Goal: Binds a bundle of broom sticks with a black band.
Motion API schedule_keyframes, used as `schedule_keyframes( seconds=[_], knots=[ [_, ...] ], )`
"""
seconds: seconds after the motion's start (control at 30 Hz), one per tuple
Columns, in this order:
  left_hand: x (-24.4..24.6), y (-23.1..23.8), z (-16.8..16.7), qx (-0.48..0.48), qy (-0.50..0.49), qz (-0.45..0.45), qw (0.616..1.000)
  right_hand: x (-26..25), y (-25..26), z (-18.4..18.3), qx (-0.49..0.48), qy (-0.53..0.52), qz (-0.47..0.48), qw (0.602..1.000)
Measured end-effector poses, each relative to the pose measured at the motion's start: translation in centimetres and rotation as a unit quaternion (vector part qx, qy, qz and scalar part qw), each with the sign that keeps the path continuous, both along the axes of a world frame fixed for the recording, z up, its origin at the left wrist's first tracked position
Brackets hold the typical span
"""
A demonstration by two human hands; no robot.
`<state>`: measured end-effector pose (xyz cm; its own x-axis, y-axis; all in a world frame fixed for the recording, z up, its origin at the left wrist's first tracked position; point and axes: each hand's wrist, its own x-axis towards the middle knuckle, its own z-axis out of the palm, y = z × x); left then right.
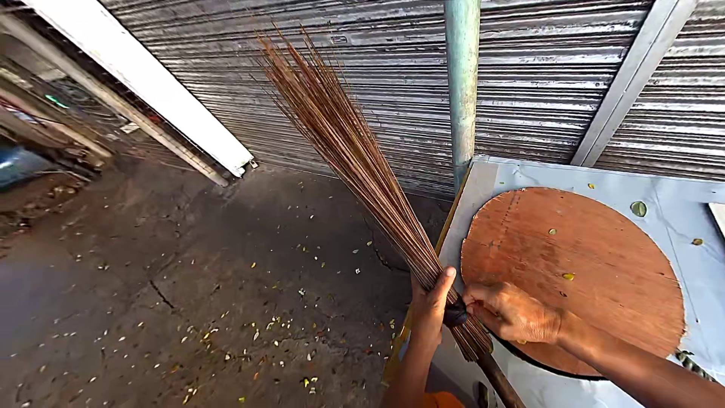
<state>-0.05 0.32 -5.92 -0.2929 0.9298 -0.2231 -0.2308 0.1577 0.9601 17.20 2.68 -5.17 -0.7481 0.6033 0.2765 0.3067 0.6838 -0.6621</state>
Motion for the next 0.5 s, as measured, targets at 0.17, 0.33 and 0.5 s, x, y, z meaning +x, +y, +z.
schedule_keyframes(
  seconds=[0.17,0.33,0.5],
  knots=[
    [-0.6,-0.4,-0.2,0.008,-0.020,0.019,1.000,-1.5,-0.9,-1.3,0.136,0.021,-0.023,0.990],
    [-1.0,-1.3,0.7,0.041,-0.028,0.013,0.999,-1.3,-1.8,-0.6,0.181,0.020,-0.008,0.983],
    [-1.1,-1.4,-0.2,0.020,-0.060,-0.027,0.998,-0.7,-2.3,-1.7,0.158,0.037,-0.013,0.987]
  ],
)
